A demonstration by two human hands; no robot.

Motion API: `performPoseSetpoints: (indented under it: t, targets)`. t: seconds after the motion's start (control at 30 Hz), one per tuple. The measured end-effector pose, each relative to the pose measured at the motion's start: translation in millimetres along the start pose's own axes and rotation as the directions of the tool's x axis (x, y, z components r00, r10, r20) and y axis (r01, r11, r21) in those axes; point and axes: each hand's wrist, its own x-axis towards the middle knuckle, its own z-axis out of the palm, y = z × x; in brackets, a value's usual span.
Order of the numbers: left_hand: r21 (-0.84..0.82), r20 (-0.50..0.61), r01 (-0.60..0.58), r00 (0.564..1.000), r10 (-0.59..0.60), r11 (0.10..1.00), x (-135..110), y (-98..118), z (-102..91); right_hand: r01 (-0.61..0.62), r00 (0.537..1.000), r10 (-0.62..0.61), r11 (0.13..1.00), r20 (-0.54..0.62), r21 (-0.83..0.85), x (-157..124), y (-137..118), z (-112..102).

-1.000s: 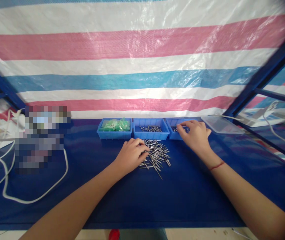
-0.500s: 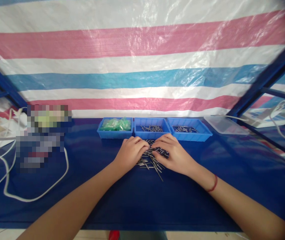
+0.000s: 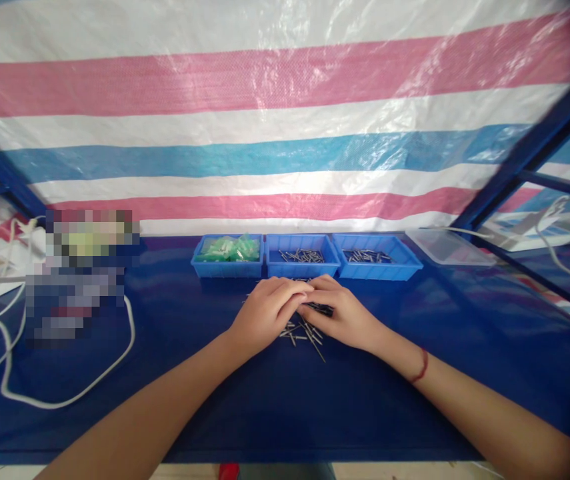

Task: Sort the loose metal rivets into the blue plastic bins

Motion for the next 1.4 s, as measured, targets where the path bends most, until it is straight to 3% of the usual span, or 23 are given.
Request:
performPoseSetpoints:
  t: [0.2,0.47,0.77,1.1,1.4]
  targets:
    - [-0.034,-0.047,0.051,0.998,-0.052,0.998,-0.6,0.6,-0.6,-0.049,0.995,0.057,0.993,-0.076,0.112,-0.9,1.6,2.1]
    - [-0.114,-0.039,0.209,0.976,-0.215,0.971,-0.8,-1.3,5.0,-0.061,0.988,0.073,0.994,-0.134,0.090,-1.6,5.3,1.0]
    - [-0.213,-0.058,0.145,0.985,-0.161,0.966,1.1,2.5,4.0,-0.046,0.995,0.054,0.994,-0.082,0.099,-0.5,2.7,1.0]
    - [-0.204,-0.074,0.172,0.979,-0.190,0.964,0.9,0.8,4.1,-0.071,0.992,0.085,0.988,-0.091,0.140,-1.6,6.7,3.2]
    - [-0.193,-0.074,0.157,0.982,-0.174,0.969,1.9,-1.8,2.3,-0.088,0.973,0.118,0.984,-0.198,0.153,0.2,6.5,-0.6]
